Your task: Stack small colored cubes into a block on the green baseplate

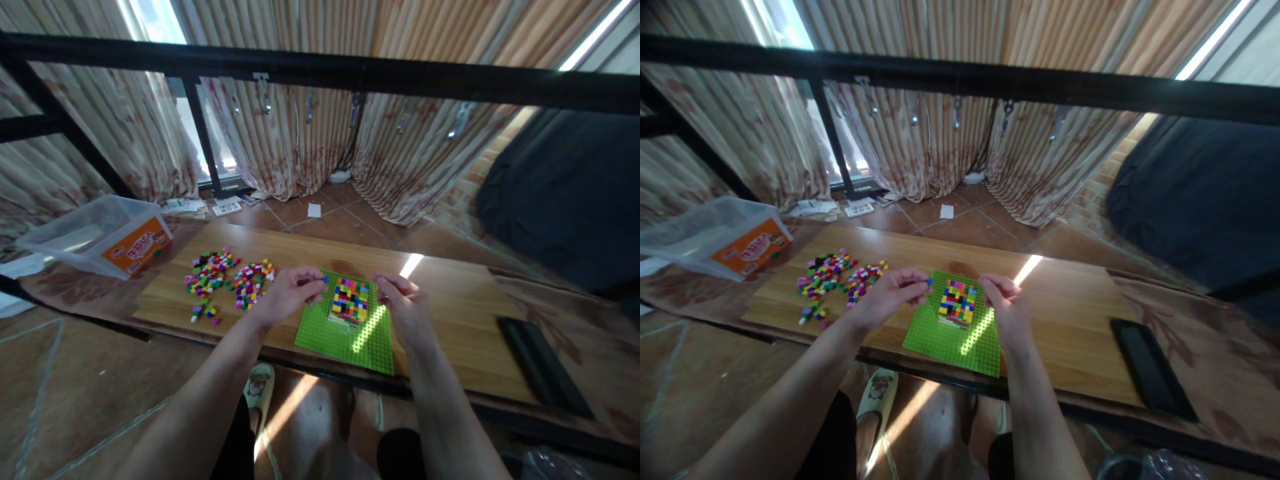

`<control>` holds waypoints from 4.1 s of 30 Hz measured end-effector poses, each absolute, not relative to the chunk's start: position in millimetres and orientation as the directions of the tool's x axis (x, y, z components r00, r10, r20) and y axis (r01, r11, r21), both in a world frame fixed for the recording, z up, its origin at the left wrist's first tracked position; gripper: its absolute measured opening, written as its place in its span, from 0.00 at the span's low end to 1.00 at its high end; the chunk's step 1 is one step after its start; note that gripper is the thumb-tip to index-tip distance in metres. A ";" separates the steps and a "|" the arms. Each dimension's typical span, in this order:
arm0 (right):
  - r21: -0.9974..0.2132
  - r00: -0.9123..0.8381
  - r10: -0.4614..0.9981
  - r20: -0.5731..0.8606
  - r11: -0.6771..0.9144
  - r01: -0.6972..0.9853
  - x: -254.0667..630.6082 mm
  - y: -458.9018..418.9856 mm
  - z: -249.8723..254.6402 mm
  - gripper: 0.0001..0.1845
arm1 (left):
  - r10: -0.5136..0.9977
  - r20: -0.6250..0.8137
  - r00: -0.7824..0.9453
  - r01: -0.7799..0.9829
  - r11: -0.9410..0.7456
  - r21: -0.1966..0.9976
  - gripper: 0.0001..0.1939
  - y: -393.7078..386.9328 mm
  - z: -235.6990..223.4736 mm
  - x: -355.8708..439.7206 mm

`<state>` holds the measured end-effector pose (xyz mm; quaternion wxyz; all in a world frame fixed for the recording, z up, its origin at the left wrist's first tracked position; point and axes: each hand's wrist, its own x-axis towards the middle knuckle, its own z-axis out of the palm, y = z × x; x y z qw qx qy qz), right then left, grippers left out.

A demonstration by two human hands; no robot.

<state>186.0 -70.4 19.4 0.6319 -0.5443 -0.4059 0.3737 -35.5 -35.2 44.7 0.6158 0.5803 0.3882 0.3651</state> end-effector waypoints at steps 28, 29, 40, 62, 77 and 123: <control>-0.665 0.064 0.834 0.548 0.388 0.639 178.5 -76.8 13.0 0.07 | 0.974 0.065 0.218 0.169 -0.103 0.980 0.10 -26.9 26.9 7.0; -0.663 0.069 0.835 0.546 0.381 0.644 179.8 -76.0 10.7 0.07 | 0.981 0.094 0.167 0.237 -0.132 0.962 0.11 -25.2 24.7 6.2; -0.648 0.097 0.829 0.550 0.351 0.676 182.7 -76.8 5.0 0.09 | 0.969 0.164 0.185 0.449 -0.232 0.863 0.18 -32.7 25.4 25.6; -0.981 0.361 0.918 0.163 0.113 0.155 182.2 -69.0 -1.3 0.20 | 0.970 0.079 0.229 0.403 -0.168 0.900 0.16 -27.4 15.0 34.0; -0.998 0.365 0.931 0.019 0.038 -0.046 172.9 -66.6 -0.7 0.20 | 0.962 0.069 0.265 0.368 -0.167 0.914 0.15 -26.8 11.9 37.5; -0.970 0.472 0.881 -0.037 -0.146 0.196 176.1 -70.6 -5.5 0.19 | 0.990 -0.048 0.133 0.395 -0.009 0.918 0.19 -40.4 24.0 30.5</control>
